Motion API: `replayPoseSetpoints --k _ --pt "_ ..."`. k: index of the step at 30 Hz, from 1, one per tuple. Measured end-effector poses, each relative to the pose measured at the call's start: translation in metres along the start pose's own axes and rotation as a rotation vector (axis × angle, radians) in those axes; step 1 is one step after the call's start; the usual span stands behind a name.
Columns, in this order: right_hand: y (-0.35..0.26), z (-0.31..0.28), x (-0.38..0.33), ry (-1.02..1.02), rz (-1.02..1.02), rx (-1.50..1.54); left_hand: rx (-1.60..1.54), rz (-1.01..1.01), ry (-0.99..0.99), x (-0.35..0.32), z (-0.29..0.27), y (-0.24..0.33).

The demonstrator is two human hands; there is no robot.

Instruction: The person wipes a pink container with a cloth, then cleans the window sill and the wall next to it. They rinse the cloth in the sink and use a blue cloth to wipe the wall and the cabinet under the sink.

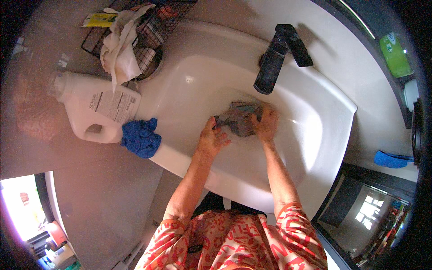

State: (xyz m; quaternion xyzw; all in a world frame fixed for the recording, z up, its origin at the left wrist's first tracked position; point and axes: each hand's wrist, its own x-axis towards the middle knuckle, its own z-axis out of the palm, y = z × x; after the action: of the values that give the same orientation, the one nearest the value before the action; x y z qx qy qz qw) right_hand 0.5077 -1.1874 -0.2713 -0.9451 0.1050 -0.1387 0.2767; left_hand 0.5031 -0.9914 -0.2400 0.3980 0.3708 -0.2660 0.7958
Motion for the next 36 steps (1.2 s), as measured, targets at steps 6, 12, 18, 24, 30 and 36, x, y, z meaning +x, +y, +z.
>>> replayPoseSetpoints --k 6,12,18,24,30,36 --pt "-0.049 -0.024 -0.025 -0.263 -0.266 0.535 -0.113 -0.054 -0.275 -0.011 0.022 0.005" --pt "-0.127 -0.074 -0.057 -0.313 -0.536 0.735 -0.085 -0.109 -0.302 -0.035 0.031 0.009" --pt "-0.096 -0.018 -0.024 -0.091 -0.582 0.336 1.163 1.108 -0.323 -0.035 0.032 -0.012" --pt "-0.104 -0.043 -0.007 -0.245 0.263 0.991 -0.132 0.257 -0.281 -0.056 0.053 -0.012" --pt "-0.095 -0.048 -0.033 -0.414 0.619 1.561 -0.041 0.244 -0.219 -0.051 0.048 -0.013" --pt "-0.107 -0.073 -0.029 -0.306 0.204 1.558 0.007 0.227 -0.529 -0.072 0.051 -0.010"
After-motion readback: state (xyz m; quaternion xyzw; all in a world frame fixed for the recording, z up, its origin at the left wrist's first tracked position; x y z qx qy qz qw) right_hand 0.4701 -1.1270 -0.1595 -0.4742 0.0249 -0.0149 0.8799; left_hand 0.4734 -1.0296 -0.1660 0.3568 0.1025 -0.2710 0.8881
